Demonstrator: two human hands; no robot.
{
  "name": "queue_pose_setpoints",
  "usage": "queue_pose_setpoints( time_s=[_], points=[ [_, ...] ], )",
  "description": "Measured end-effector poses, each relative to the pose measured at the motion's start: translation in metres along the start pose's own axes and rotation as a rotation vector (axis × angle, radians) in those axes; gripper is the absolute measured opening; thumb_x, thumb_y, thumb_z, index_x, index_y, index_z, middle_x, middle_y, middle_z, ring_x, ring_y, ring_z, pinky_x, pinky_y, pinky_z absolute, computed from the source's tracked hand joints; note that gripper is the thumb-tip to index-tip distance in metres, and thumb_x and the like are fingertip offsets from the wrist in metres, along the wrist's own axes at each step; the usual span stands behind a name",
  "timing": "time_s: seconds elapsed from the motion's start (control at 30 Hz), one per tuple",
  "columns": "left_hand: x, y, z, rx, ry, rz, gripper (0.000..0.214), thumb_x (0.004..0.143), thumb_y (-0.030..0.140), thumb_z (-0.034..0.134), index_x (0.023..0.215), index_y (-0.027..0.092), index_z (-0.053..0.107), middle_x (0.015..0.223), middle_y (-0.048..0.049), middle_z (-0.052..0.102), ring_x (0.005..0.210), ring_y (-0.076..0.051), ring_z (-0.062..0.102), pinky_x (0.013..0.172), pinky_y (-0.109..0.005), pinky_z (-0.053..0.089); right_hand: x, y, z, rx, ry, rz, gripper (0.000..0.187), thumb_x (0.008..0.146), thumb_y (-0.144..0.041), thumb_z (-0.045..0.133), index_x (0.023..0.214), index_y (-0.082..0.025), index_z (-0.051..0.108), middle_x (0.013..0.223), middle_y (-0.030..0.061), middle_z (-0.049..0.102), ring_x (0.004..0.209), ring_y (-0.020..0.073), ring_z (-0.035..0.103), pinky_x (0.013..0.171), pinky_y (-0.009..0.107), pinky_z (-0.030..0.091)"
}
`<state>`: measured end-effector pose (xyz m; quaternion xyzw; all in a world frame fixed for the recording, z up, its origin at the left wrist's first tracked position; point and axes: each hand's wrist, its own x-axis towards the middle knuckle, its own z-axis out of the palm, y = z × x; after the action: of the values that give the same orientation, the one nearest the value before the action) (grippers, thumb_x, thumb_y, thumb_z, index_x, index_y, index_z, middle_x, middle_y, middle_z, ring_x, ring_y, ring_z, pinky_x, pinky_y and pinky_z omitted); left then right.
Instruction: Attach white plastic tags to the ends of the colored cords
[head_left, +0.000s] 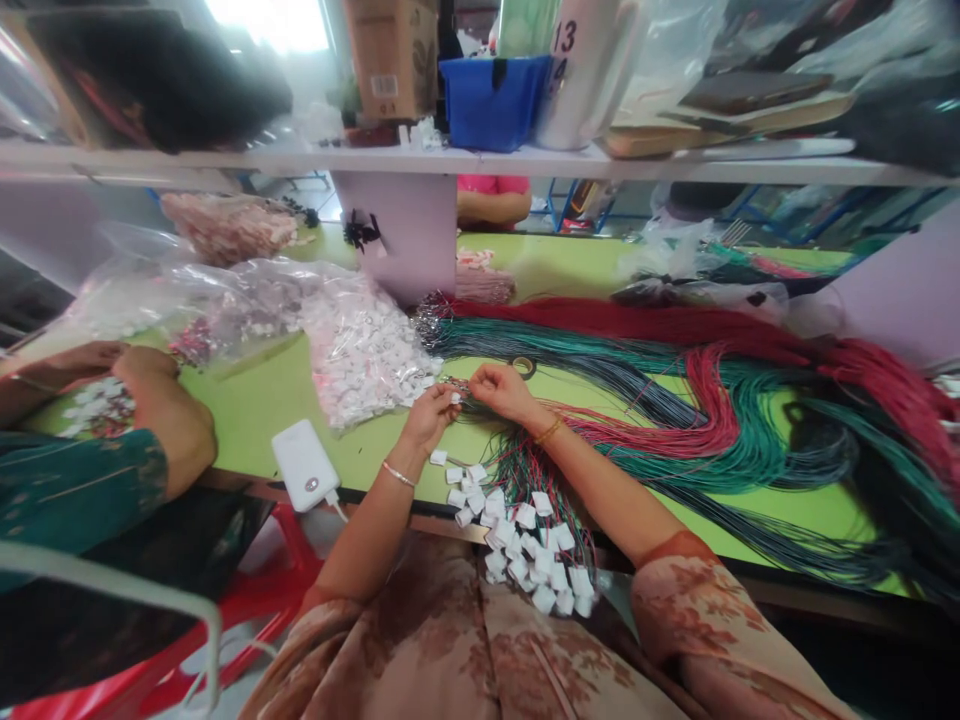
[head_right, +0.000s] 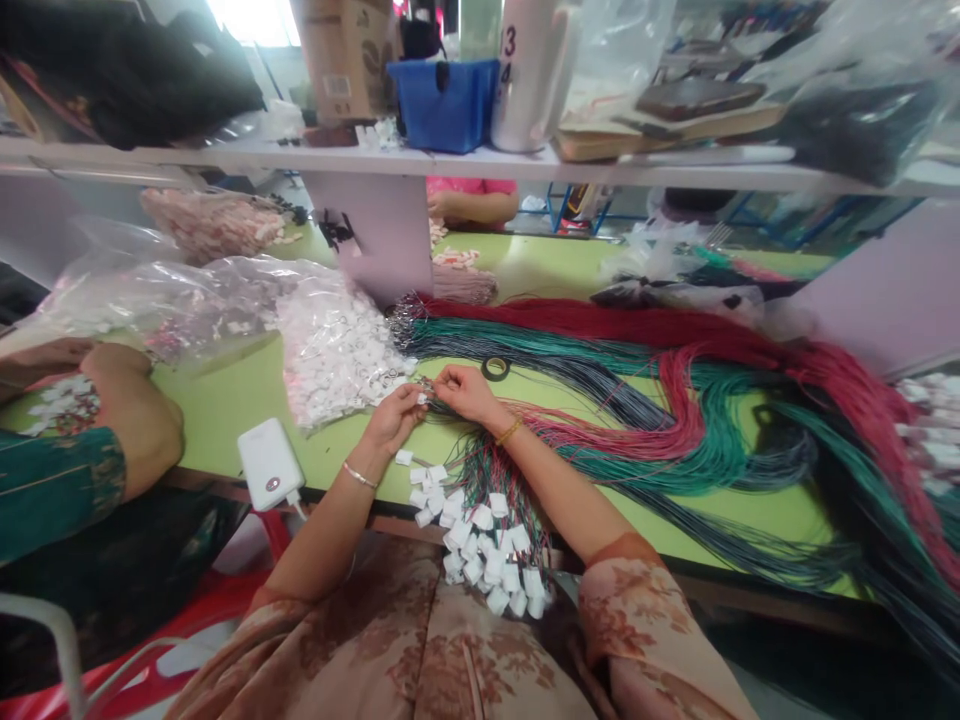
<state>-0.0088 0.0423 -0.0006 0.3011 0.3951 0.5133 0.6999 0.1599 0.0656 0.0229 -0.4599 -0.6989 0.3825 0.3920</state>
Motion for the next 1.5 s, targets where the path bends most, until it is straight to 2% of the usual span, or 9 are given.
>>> queue_pose_setpoints(
  time_s=[0.2, 0.57, 0.87, 0.97, 1.07, 1.13, 1.23, 1.37, 1.5],
  points=[
    [0.003, -0.003, -0.002, -0.005, -0.013, 0.004, 0.018, 0.070, 0.019, 0.073, 0.080, 0.014, 0.059, 0.074, -0.0001, 0.060, 0.057, -0.006, 0.054, 0.054, -0.018, 0.042, -0.014, 0.007, 0.004, -0.010, 0.010, -0.040, 0.014, 0.071, -0.030, 0.055, 0.069, -0.016, 0.056, 0.056, -0.0058, 0.041, 0.051, 0.0078, 0.033, 0.051, 0.021, 0.028],
    [0.000, -0.005, 0.001, 0.129, 0.040, 0.028, 0.028, 0.066, 0.028, 0.078, 0.073, 0.014, 0.055, 0.060, 0.0018, 0.058, 0.049, -0.005, 0.051, 0.049, -0.017, 0.036, -0.020, 0.007, 0.009, -0.242, -0.034, -0.135, 0.013, 0.079, -0.025, 0.051, 0.072, -0.017, 0.058, 0.060, -0.0015, 0.055, 0.053, 0.0098, 0.041, 0.054, 0.022, 0.029],
    [-0.001, -0.011, 0.004, 0.284, 0.030, 0.065, 0.032, 0.066, 0.037, 0.077, 0.071, 0.014, 0.054, 0.052, 0.0014, 0.056, 0.044, -0.006, 0.047, 0.045, -0.018, 0.032, -0.026, -0.003, 0.013, -0.432, -0.059, -0.108, 0.012, 0.081, -0.020, 0.050, 0.071, -0.017, 0.056, 0.060, -0.0001, 0.055, 0.054, 0.0113, 0.041, 0.055, 0.023, 0.026],
    [-0.005, -0.006, 0.006, 0.280, 0.006, 0.069, 0.034, 0.066, 0.038, 0.077, 0.073, 0.015, 0.053, 0.058, 0.0013, 0.058, 0.047, -0.007, 0.050, 0.048, -0.019, 0.034, -0.021, -0.004, -0.002, -0.451, -0.079, -0.136, 0.016, 0.086, -0.023, 0.048, 0.076, -0.017, 0.059, 0.068, 0.0019, 0.060, 0.060, 0.0126, 0.048, 0.059, 0.023, 0.031],
    [-0.010, 0.001, 0.007, 0.341, -0.039, 0.095, 0.035, 0.067, 0.041, 0.075, 0.072, 0.017, 0.049, 0.062, 0.0017, 0.058, 0.052, -0.008, 0.052, 0.052, -0.021, 0.038, -0.014, 0.006, -0.032, -0.565, 0.072, -0.098, 0.020, 0.089, -0.025, 0.044, 0.084, -0.016, 0.061, 0.082, 0.0060, 0.064, 0.074, 0.0156, 0.053, 0.068, 0.026, 0.036],
    [-0.014, 0.005, 0.007, 0.482, -0.095, 0.165, 0.036, 0.066, 0.038, 0.075, 0.069, 0.018, 0.046, 0.065, 0.0010, 0.060, 0.059, -0.010, 0.054, 0.059, -0.023, 0.041, -0.011, 0.018, -0.050, -0.731, 0.164, 0.008, 0.018, 0.087, -0.026, 0.048, 0.092, -0.016, 0.063, 0.092, 0.0098, 0.063, 0.084, 0.0193, 0.053, 0.072, 0.028, 0.037],
    [-0.019, 0.009, 0.008, 0.805, -0.166, 0.310, 0.025, 0.067, 0.031, 0.073, 0.071, 0.019, 0.052, 0.074, -0.0007, 0.064, 0.071, -0.014, 0.057, 0.071, -0.028, 0.043, -0.011, 0.037, -0.064, -0.900, 0.162, 0.128, 0.020, 0.083, -0.028, 0.055, 0.096, -0.016, 0.065, 0.105, 0.0143, 0.060, 0.095, 0.0248, 0.051, 0.070, 0.030, 0.038],
    [-0.023, 0.010, 0.009, 1.098, -0.175, 0.375, 0.009, 0.073, 0.027, 0.065, 0.080, 0.021, 0.064, 0.069, -0.0015, 0.064, 0.063, -0.016, 0.052, 0.067, -0.028, 0.038, -0.012, 0.045, -0.064, -0.679, 0.208, 0.095, 0.015, 0.082, -0.029, 0.056, 0.085, -0.016, 0.064, 0.104, 0.0135, 0.059, 0.089, 0.0214, 0.051, 0.068, 0.030, 0.038],
    [-0.021, 0.007, 0.007, 1.060, -0.198, 0.374, 0.021, 0.077, 0.029, 0.062, 0.058, 0.021, 0.055, 0.056, 0.0003, 0.054, 0.055, -0.014, 0.044, 0.058, -0.025, 0.031, -0.011, 0.025, -0.058, 0.028, 0.181, 0.090, 0.025, 0.081, -0.043, 0.056, 0.078, -0.018, 0.055, 0.079, 0.0033, 0.060, 0.066, 0.0130, 0.047, 0.062, 0.026, 0.038]
  ],
)
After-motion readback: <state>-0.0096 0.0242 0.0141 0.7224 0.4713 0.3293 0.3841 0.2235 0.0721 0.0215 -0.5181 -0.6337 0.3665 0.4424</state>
